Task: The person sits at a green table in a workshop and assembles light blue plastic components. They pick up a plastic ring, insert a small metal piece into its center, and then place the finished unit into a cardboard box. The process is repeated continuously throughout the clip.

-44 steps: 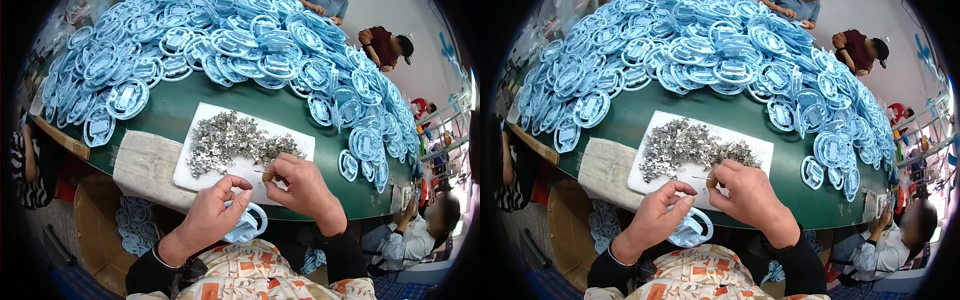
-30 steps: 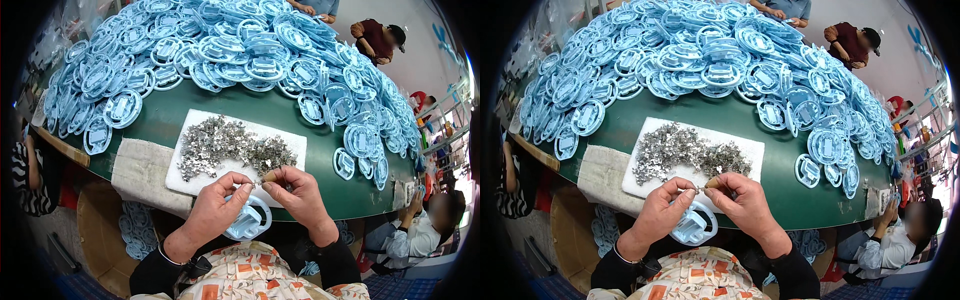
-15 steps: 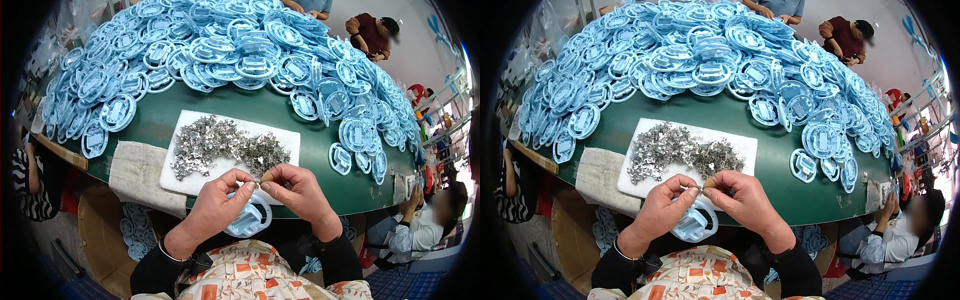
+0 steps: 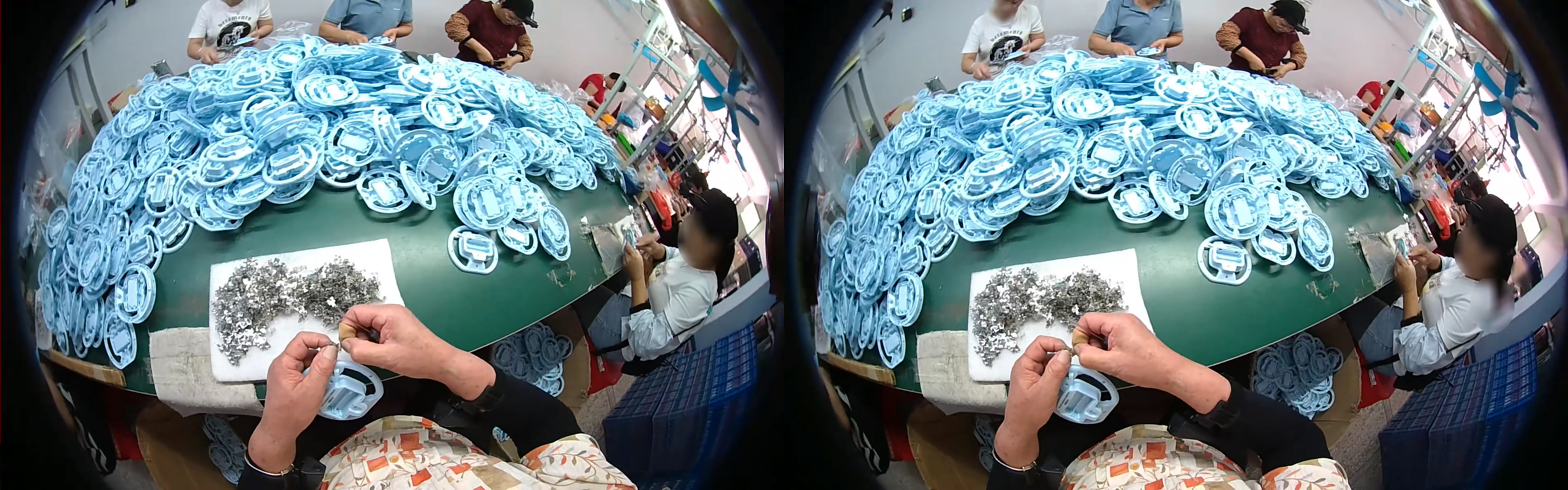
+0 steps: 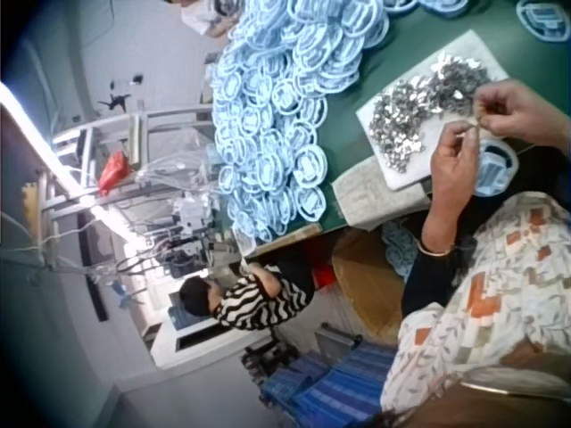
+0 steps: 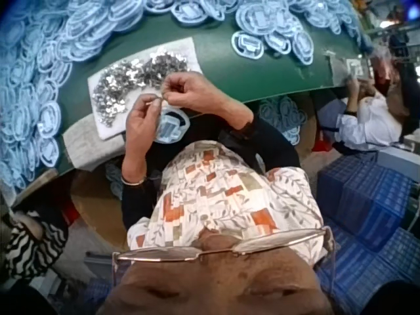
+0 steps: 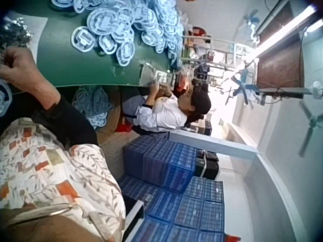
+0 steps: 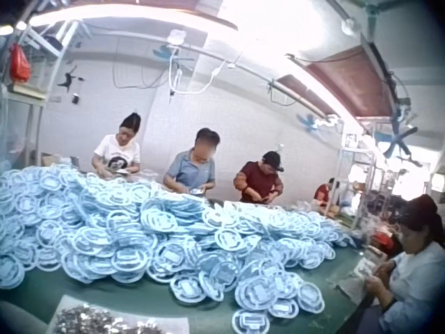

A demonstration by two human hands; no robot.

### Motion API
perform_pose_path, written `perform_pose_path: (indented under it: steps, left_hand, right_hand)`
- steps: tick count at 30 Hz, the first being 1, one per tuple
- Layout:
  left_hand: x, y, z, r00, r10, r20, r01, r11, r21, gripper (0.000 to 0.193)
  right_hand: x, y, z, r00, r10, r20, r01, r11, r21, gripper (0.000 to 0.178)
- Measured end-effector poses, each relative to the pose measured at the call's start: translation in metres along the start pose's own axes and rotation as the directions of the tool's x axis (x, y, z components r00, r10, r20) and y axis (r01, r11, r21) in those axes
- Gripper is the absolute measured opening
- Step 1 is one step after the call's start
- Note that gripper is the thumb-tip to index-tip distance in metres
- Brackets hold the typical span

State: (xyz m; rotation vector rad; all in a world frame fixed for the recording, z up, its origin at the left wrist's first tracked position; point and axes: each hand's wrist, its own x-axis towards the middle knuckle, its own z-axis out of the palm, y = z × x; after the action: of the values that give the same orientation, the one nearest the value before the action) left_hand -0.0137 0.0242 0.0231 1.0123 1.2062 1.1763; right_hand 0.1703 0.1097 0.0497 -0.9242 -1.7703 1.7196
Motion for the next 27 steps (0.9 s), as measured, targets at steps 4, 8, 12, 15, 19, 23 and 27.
perform_pose_path:
  steps: [4, 8, 12, 15, 19, 23, 27]
  left_hand:
    - [0.001, -0.006, 0.005, 1.000, -0.014, 0.006, 0.015, 0.998, -0.065, 0.016]
    - [0.000, 0.006, 0.007, 0.997, -0.079, 0.024, 0.081, 0.986, -0.148, 0.018]
    - [-0.003, 0.013, -0.002, 0.982, -0.186, 0.041, 0.190, 0.962, -0.198, 0.025]
    - [-0.002, 0.011, -0.002, 0.986, -0.169, 0.002, 0.163, 0.948, -0.273, 0.028]
    - [-0.004, 0.007, -0.003, 0.984, -0.177, 0.008, 0.166, 0.908, -0.385, 0.029]
    - [-0.009, -0.001, -0.006, 0.982, -0.185, 0.032, 0.185, 0.924, -0.333, 0.028]
    - [-0.007, 0.001, -0.005, 0.980, -0.196, 0.020, 0.195, 0.947, -0.257, 0.025]
  right_hand:
    - [-0.006, -0.002, -0.003, 0.998, -0.044, -0.053, 0.041, 0.998, -0.048, 0.011]
    - [-0.017, -0.004, -0.015, 0.993, -0.054, -0.101, 0.051, 0.998, -0.034, 0.011]
    - [-0.034, -0.004, -0.027, 0.989, -0.070, -0.129, 0.066, 0.997, -0.034, 0.009]
    - [-0.044, 0.001, -0.030, 0.988, -0.063, -0.138, 0.063, 0.998, -0.008, 0.008]
    - [-0.054, 0.005, -0.030, 0.987, -0.060, -0.149, 0.063, 0.998, 0.017, 0.007]
    - [-0.066, 0.007, -0.037, 0.990, -0.017, -0.138, 0.043, 0.980, 0.193, 0.005]
    - [-0.090, -0.030, -0.083, 0.923, -0.228, -0.308, 0.338, 0.865, 0.371, 0.008]
